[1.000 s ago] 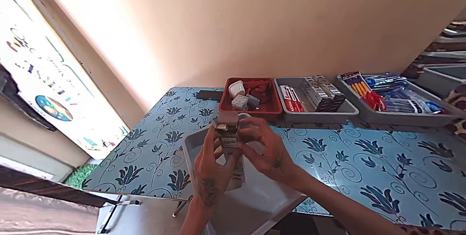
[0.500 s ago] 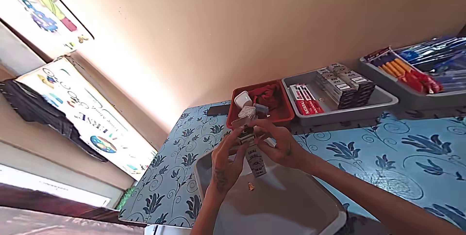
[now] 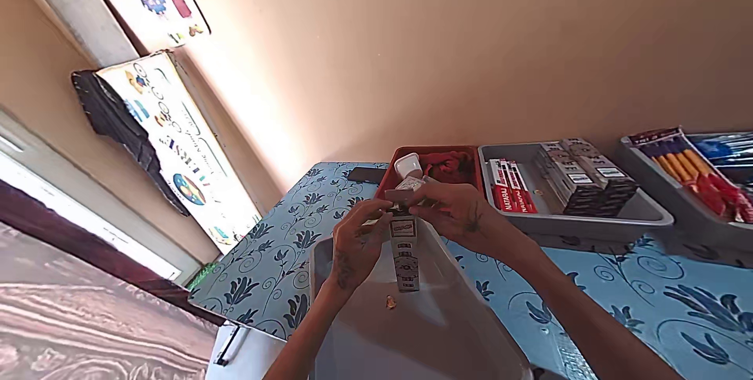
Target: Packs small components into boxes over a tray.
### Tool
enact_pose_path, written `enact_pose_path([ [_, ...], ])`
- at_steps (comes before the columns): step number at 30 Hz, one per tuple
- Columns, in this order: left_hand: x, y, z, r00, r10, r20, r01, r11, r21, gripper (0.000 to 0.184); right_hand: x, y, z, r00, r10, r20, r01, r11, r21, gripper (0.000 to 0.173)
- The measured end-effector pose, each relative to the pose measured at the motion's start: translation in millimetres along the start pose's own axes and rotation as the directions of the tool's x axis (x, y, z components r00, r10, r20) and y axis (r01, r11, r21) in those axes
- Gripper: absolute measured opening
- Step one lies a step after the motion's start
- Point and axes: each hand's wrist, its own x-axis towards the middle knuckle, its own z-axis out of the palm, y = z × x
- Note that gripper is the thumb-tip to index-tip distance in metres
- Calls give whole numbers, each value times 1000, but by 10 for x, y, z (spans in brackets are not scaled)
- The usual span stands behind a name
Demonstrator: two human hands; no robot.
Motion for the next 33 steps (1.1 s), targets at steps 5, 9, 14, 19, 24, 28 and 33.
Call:
enact_pose_path([
  [5, -30, 71, -15, 1000, 17, -9, -17, 999, 42, 17, -39, -79, -7, 1000, -22, -17, 22, 999, -29, 14],
  [9, -45, 150, -4, 999, 13, -30, -11, 998, 69, 15, -65, -113, -2, 997, -50, -66, 50, 999, -5, 16],
  [14, -61, 300, -12, 1000, -28, -11, 28, 999, 20, 14, -81, -274, 21, 981, 74, -180, -56, 993, 104, 30],
  [19, -102, 464, -39, 994, -107, -6, 106, 992, -64, 14, -125, -317, 46, 986, 78, -145, -58, 988, 143, 12],
  [24, -137, 448, -32, 987, -147, -62, 140, 985, -106, 27, -101, -337, 54, 986, 100, -131, -77, 982, 170, 13],
  [28, -125, 463, -57, 988, -153, -19, 151, 985, -82, 36, -114, -328, 73, 990, 67, -127, -48, 988, 149, 12],
  [33, -97, 425, -88, 990, -142, 17, 142, 989, -50, 23, -115, -297, 101, 989, 41, -141, -22, 991, 130, 12],
])
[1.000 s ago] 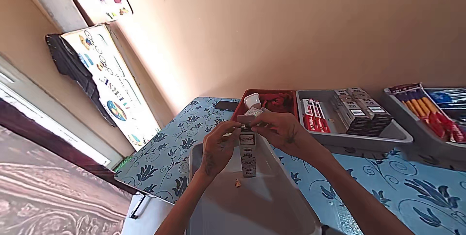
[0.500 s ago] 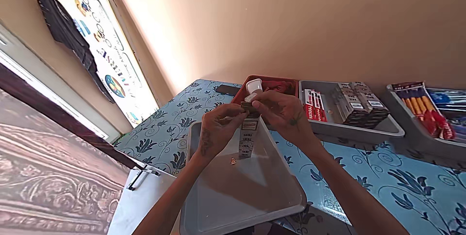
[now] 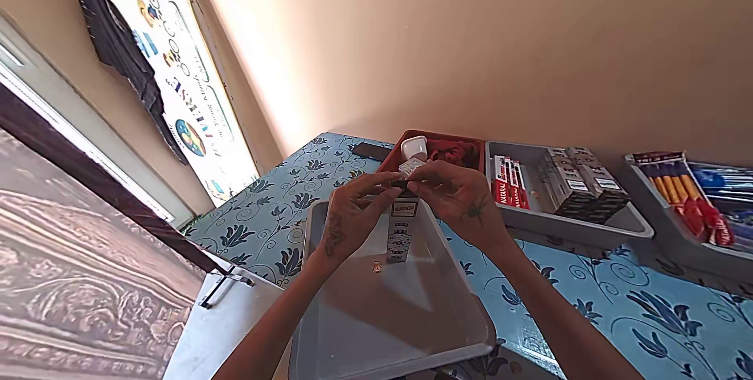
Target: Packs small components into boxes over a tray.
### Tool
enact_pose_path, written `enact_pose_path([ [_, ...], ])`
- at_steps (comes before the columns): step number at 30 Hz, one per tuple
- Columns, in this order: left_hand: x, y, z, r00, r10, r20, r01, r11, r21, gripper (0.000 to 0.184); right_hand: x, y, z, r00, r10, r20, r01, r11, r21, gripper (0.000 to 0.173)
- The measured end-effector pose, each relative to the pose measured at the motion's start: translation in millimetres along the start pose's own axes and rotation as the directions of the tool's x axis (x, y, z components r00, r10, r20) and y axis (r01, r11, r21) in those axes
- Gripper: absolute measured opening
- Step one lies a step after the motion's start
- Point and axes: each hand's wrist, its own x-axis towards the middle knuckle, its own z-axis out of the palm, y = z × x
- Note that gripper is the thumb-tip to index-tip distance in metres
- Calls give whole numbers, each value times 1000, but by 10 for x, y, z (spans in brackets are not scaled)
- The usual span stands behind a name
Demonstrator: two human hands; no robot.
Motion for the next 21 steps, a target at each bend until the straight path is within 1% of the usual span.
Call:
enact_pose_path([
  [5, 66, 3, -13, 1000, -9, 1, 9, 1000, 10, 16, 11, 19, -4, 1000, 10, -2, -10, 1000, 4, 10],
  [9, 115, 96, -44, 997, -59, 59, 57, 998, 30, 15, 14, -17, -49, 996, 80, 40, -81, 996, 39, 9],
  [15, 181, 113, -148, 988, -76, 137, 67, 995, 71, 14, 42, 30, -69, 992, 99, 82, -105, 991, 83, 9],
  [17, 179, 80, -178, 986, -60, 156, 47, 995, 84, 15, 51, 87, -80, 991, 76, 113, -89, 990, 111, 10],
  [19, 152, 21, -210, 981, -28, 192, 13, 997, 78, 18, 46, 169, -102, 987, 19, 162, -44, 987, 152, 14],
  [21, 117, -53, -224, 974, -29, 223, 20, 999, 40, 27, 47, 268, -105, 976, -42, 214, 3, 983, 181, 22],
])
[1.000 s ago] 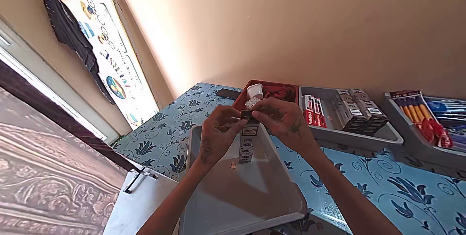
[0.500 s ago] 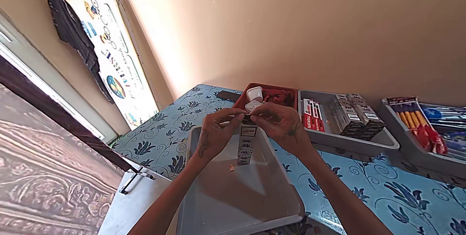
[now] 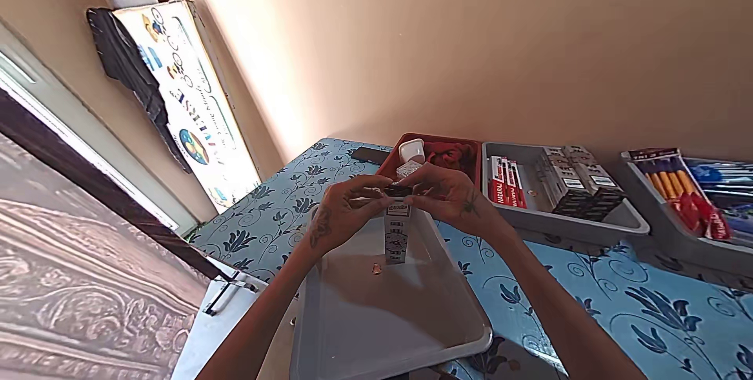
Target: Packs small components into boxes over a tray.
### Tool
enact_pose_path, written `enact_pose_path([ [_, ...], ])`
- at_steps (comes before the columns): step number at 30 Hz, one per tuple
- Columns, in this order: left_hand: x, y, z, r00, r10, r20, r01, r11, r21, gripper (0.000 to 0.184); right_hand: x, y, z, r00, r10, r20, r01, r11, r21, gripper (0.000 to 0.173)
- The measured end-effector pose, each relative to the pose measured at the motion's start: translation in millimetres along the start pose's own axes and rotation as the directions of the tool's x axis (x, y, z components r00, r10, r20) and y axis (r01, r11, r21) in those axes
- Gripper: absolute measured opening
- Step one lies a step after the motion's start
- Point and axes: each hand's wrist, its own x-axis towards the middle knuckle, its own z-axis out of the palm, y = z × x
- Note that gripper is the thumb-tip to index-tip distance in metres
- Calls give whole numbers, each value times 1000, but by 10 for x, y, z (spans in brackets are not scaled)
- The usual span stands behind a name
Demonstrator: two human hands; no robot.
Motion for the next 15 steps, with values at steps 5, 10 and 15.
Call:
enact_pose_path([
  [5, -24, -159, 91, 999, 21, -40, -25, 995, -93, 38, 6, 104, 42, 998, 28, 52, -28, 1000, -2, 29],
  [10, 24, -180, 148, 996, 42, -72, -48, 995, -83, 34, 25, 159, 36, 999, 11, 49, -12, 1000, 27, 26],
  [15, -41, -138, 111, 998, 25, -59, -28, 998, -50, 36, 23, 131, 106, 1000, 5, 15, -5, 1000, -29, 28],
])
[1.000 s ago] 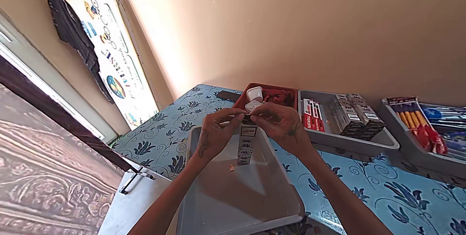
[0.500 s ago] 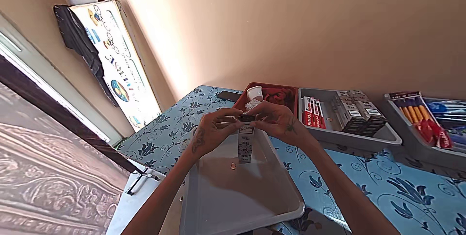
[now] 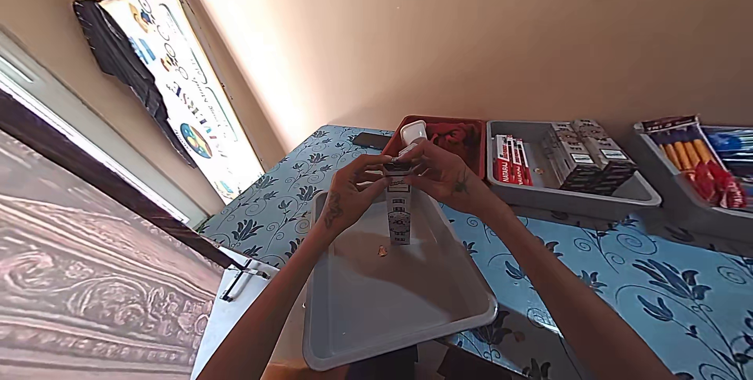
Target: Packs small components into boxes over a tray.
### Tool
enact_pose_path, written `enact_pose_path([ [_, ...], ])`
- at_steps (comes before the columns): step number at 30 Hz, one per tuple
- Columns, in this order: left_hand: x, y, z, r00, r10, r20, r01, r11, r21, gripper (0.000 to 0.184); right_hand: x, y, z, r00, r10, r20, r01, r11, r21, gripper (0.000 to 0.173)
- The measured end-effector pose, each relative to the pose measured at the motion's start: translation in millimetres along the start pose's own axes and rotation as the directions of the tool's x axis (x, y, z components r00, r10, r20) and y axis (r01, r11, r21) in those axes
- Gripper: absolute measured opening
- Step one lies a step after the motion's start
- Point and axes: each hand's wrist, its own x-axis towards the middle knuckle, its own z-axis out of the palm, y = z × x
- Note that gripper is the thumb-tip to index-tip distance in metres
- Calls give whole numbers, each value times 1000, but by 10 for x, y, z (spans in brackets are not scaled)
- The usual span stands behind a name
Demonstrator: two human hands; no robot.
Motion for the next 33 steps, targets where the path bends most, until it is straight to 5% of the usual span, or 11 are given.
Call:
enact_pose_path([
  [4, -18, -37, 38, 1000, 19, -25, -19, 1000, 21, 40, -20, -17, 20, 1000, -2, -28, 1, 999, -53, 39],
  [18, 26, -50, 38, 999, 33, -37, -30, 997, 74, 33, -2, 34, 37, 996, -69, -53, 66, 997, -45, 24],
  [24, 18, 42, 85, 997, 64, -53, -51, 975, 217, 28, -33, -11, 20, 997, -77, -32, 73, 990, -119, 33],
  [33, 78, 20, 107, 997, 27, -75, -14, 987, 157, 22, 0, 39, 3, 997, -37, -69, 34, 998, -44, 28],
])
